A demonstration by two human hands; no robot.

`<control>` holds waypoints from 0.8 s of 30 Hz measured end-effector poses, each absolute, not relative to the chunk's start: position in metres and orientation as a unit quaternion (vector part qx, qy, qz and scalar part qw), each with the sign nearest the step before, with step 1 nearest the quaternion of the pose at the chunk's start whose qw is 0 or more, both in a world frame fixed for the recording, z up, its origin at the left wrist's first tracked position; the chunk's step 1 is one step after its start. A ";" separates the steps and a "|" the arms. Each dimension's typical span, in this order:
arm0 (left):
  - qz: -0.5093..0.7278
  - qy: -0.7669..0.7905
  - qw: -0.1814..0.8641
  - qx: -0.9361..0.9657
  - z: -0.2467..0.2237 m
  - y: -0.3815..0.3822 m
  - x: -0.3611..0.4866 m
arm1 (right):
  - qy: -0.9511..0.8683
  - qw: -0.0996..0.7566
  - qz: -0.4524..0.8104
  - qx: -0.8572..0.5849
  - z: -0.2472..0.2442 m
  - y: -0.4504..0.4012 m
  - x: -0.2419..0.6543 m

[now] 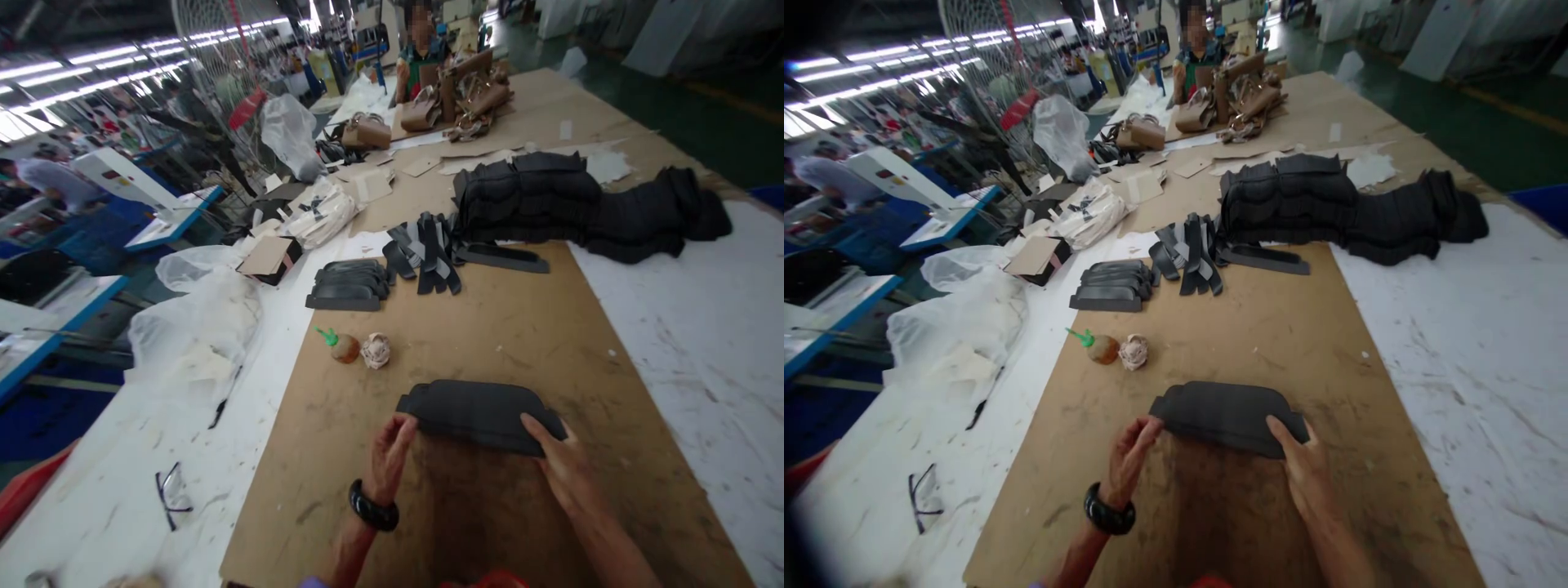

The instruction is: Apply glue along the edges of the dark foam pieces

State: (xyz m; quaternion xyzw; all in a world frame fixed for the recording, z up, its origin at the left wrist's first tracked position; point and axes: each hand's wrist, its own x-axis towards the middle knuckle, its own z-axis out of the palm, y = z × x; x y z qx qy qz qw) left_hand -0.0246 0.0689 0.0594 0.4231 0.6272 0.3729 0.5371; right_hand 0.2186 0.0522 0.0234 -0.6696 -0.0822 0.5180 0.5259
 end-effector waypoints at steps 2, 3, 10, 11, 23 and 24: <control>0.299 0.588 0.668 0.345 0.054 0.050 -0.022 | -0.045 0.522 0.549 -0.651 0.027 0.054 0.215; 0.287 0.567 0.713 0.296 0.049 0.042 -0.019 | -0.027 0.516 0.568 -0.640 0.029 0.054 0.213; 0.490 0.432 0.757 -0.032 0.024 0.035 0.009 | -0.007 0.504 0.601 -0.620 0.040 0.042 0.202; 0.498 0.424 0.755 -0.052 0.023 0.037 0.010 | -0.009 0.502 0.599 -0.624 0.042 0.041 0.201; 0.509 0.473 0.709 -0.118 0.030 0.049 0.018 | -0.295 0.383 0.464 -0.742 0.016 0.047 0.216; 0.510 0.476 0.707 -0.118 0.030 0.050 0.019 | -0.325 0.370 0.448 -0.746 0.016 0.049 0.218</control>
